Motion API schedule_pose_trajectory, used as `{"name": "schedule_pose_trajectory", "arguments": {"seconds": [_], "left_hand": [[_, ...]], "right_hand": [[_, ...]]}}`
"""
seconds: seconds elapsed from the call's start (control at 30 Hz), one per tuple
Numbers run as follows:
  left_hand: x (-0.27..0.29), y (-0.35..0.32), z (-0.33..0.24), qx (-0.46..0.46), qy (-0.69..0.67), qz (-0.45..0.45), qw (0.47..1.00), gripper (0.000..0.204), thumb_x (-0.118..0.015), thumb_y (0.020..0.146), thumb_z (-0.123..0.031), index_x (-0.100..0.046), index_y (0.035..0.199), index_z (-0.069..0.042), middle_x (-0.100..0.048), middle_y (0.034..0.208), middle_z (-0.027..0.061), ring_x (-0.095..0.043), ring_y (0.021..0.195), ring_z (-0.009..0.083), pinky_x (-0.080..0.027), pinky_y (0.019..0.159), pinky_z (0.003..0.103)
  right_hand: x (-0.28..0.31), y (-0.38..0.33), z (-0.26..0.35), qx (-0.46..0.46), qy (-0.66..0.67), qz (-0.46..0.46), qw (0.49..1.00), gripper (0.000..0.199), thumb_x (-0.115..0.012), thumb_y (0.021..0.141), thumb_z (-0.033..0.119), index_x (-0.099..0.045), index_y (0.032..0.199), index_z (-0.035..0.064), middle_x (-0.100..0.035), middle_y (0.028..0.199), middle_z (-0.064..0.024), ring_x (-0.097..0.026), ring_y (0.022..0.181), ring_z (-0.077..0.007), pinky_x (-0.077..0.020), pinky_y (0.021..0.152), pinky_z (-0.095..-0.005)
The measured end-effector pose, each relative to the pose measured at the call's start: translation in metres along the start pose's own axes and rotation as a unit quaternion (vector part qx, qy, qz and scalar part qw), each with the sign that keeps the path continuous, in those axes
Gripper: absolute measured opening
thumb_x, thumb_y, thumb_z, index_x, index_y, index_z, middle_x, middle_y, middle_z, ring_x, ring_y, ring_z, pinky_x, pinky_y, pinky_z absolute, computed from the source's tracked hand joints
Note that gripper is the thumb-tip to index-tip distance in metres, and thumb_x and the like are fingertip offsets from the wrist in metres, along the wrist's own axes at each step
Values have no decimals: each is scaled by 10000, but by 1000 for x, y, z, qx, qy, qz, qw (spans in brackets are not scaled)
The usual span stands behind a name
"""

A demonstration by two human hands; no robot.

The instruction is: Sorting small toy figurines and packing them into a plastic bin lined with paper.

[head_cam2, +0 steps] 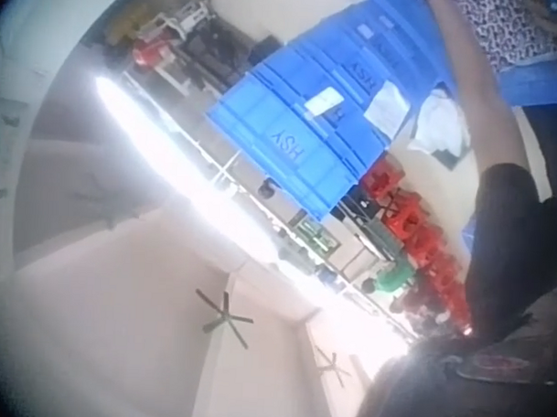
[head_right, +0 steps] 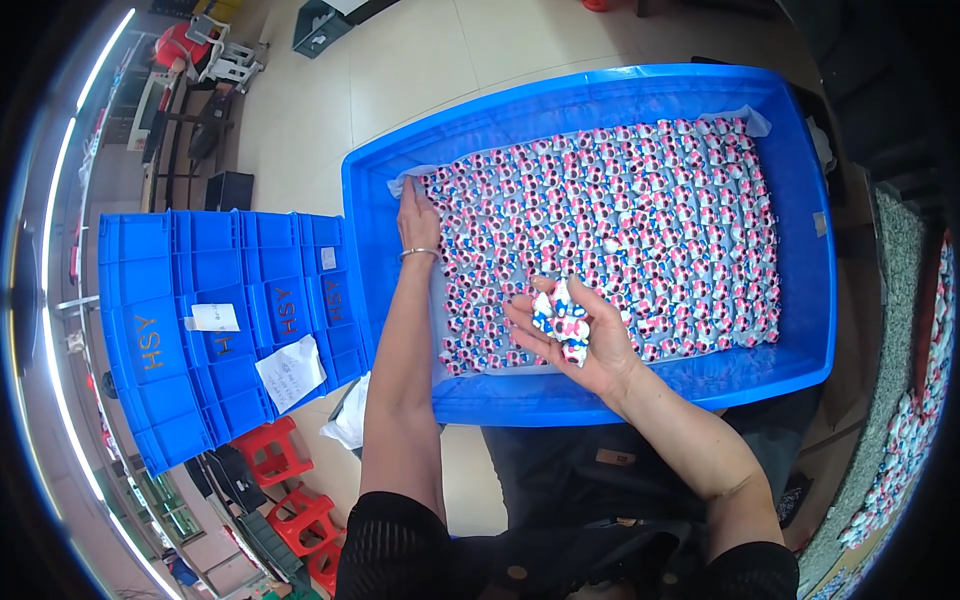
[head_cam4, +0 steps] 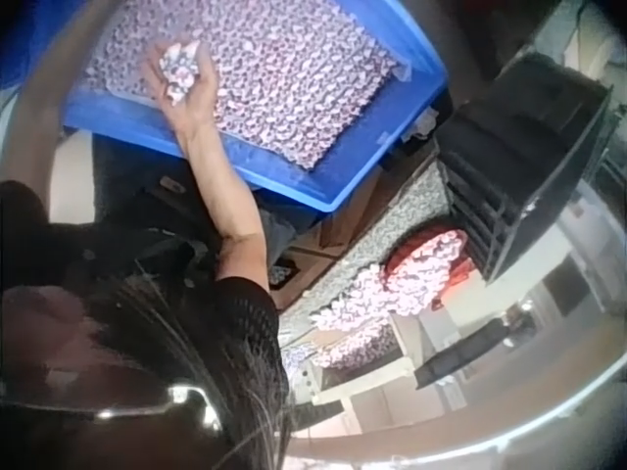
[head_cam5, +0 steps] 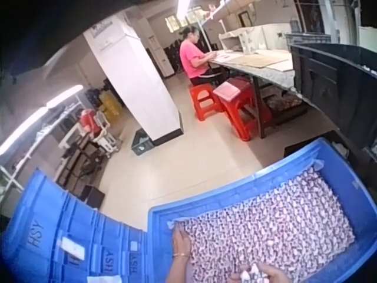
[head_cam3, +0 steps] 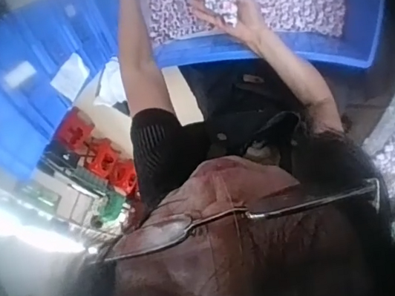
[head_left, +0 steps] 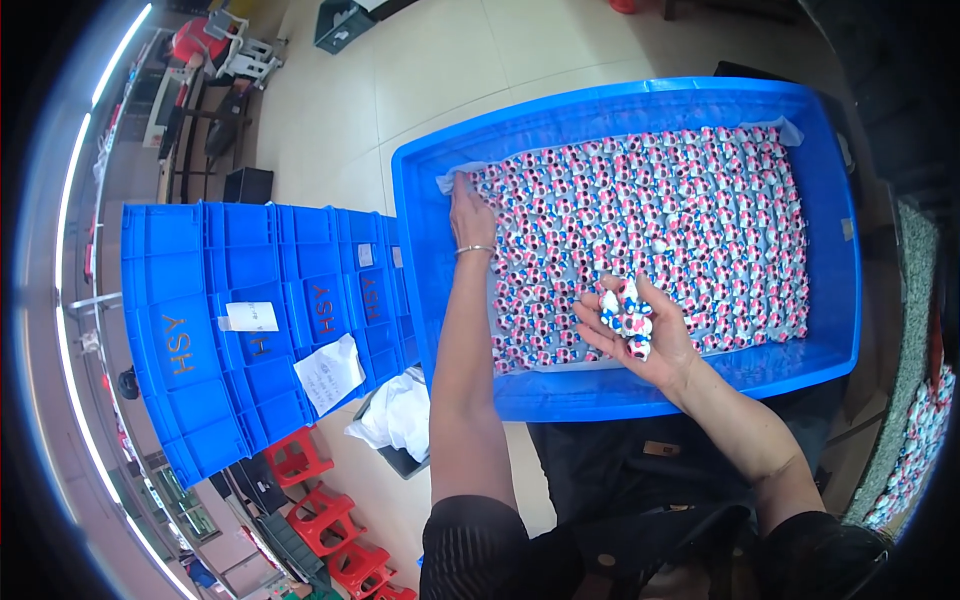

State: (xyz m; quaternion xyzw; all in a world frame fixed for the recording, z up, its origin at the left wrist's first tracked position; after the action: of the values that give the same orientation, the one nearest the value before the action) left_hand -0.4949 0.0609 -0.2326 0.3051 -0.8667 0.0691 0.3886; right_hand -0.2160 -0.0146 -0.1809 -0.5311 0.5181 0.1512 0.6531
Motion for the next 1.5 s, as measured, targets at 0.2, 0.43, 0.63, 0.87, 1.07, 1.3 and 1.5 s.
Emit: {"name": "schedule_pose_trajectory", "arguments": {"seconds": [0.2, 0.43, 0.63, 0.87, 1.07, 1.3, 1.5], "left_hand": [[1, -24, -10, -182, 122, 1, 976, 453, -420, 878, -73, -375, 1313, 42, -450, 1285, 286, -409, 1214, 426, -315, 1034, 455], [0, -18, -10, -163, 120, 30, 979, 490, -435, 879, -100, -340, 1342, 29, -433, 1299, 283, -396, 1217, 429, -290, 1032, 489], [-11, -28, -31, -208, 193, 56, 957, 495, -394, 906, -112, -305, 1376, 16, -451, 1315, 231, -377, 1258, 378, -285, 1035, 460], [-24, -27, -47, -200, 137, 61, 968, 498, -398, 905, -124, -301, 1380, -10, -479, 1295, 212, -361, 1269, 389, -247, 1058, 494], [-24, -23, -46, -197, 132, 78, 968, 492, -396, 906, -146, -310, 1374, -21, -473, 1292, 228, -352, 1278, 393, -232, 1070, 501], [-41, -30, -82, -266, 164, 81, 947, 483, -414, 902, -133, -333, 1353, 19, -492, 1252, 239, -444, 1181, 388, -321, 1006, 460], [-51, -28, -95, -277, 145, 71, 947, 480, -424, 902, -138, -342, 1347, 22, -502, 1226, 252, -478, 1133, 394, -357, 975, 459]], "right_hand": [[-2, 0, -1, -4, 3, 12, 1000, 408, -516, 907, 405, -558, 1140, 72, -582, 1124, -199, -519, 1148, -349, -411, 984, -495], [-1, 0, -3, -14, 2, 23, 1000, 405, -514, 909, 394, -549, 1143, 66, -579, 1123, -200, -514, 1149, -351, -405, 993, -490], [-8, -3, -2, -8, 24, 33, 999, 407, -509, 909, 400, -549, 1140, 67, -587, 1113, -196, -522, 1139, -349, -401, 998, -492], [-7, -22, 5, -8, 44, 47, 998, 427, -494, 912, 417, -555, 1164, 77, -600, 1110, -191, -502, 1167, -353, -391, 997, -506], [7, -63, 34, 17, 24, 58, 998, 444, -478, 912, 459, -571, 1163, 105, -589, 1148, -201, -513, 1160, -370, -387, 989, -536], [31, -86, 62, 65, 30, 35, 997, 430, -482, 912, 452, -569, 1140, 98, -581, 1147, -205, -535, 1130, -379, -410, 975, -529], [24, -83, 61, 58, 67, 63, 994, 435, -507, 901, 444, -587, 1147, 93, -589, 1146, -208, -517, 1152, -377, -395, 983, -534]]}}
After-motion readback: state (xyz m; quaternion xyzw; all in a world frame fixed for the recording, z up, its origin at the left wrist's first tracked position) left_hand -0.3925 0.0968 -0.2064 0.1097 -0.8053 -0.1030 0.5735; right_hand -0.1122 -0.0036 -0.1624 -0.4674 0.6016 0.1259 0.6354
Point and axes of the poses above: each hand's wrist, its own y-axis towards the middle knuckle, its own x-axis out of the back of the hand, z = x × y, the point moved 6 cm from there along y, towards the middle knuckle
